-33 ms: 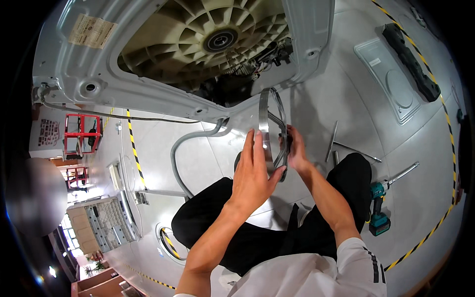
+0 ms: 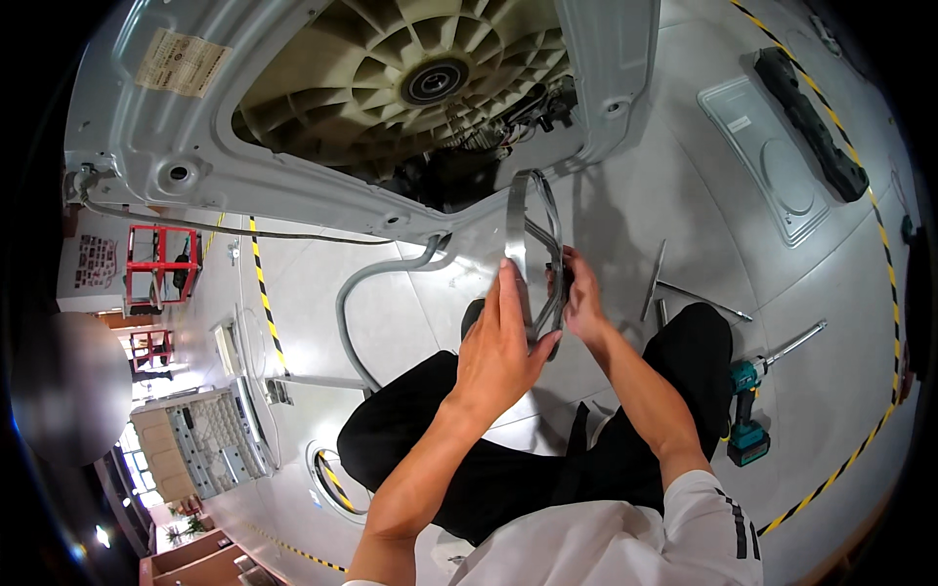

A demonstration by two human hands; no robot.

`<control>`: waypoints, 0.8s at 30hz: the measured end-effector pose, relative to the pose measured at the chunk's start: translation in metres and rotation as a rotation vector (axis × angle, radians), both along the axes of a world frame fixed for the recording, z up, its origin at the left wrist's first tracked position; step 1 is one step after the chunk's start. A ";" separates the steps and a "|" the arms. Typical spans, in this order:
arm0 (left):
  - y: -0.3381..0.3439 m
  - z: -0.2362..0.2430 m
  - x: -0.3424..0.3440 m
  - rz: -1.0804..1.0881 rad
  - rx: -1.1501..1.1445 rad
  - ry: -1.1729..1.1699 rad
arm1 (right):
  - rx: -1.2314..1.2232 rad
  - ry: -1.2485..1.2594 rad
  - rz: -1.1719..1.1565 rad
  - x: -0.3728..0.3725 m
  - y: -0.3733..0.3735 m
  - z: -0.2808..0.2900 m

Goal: The person aligns a pulley wheel with a drive shaft on the underside of a washing machine and attempts to secure it with a bolt. A second person assists by holding the pulley in place while the recorder fits the bolt by hand.

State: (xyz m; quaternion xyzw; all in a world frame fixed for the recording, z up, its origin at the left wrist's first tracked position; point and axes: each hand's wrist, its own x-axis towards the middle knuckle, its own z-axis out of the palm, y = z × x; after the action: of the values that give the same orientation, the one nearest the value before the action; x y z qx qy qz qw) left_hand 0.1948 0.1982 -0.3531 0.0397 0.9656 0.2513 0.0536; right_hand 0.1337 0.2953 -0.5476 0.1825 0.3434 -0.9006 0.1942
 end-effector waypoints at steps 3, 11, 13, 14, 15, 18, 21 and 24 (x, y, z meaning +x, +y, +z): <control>-0.001 0.002 -0.001 0.012 -0.037 -0.066 | -0.006 -0.033 -0.038 -0.003 -0.005 0.020; 0.000 -0.004 0.002 -0.013 0.257 0.003 | -0.068 0.055 0.106 0.002 -0.005 0.041; 0.001 0.004 -0.001 0.050 0.331 -0.047 | -0.062 0.129 0.134 0.005 -0.004 0.042; 0.001 0.006 -0.003 0.082 0.367 -0.072 | -0.045 0.173 0.157 0.007 -0.004 0.037; 0.000 0.007 -0.004 0.096 0.382 -0.062 | -0.027 0.219 0.178 0.008 -0.004 0.031; -0.006 0.010 -0.007 0.147 0.402 -0.033 | 0.071 0.231 0.199 0.014 -0.014 0.019; -0.011 0.014 -0.011 0.194 0.366 -0.045 | 0.275 0.248 0.260 0.016 -0.017 0.024; -0.012 0.013 -0.010 0.249 0.460 -0.071 | 0.573 0.442 0.364 0.016 -0.012 0.027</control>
State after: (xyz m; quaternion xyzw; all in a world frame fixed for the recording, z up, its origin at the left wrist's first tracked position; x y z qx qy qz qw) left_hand 0.1843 0.1865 -0.3405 -0.0774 0.8780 0.4701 0.0458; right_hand 0.1495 0.2834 -0.5201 -0.0326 0.6407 -0.7369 0.2131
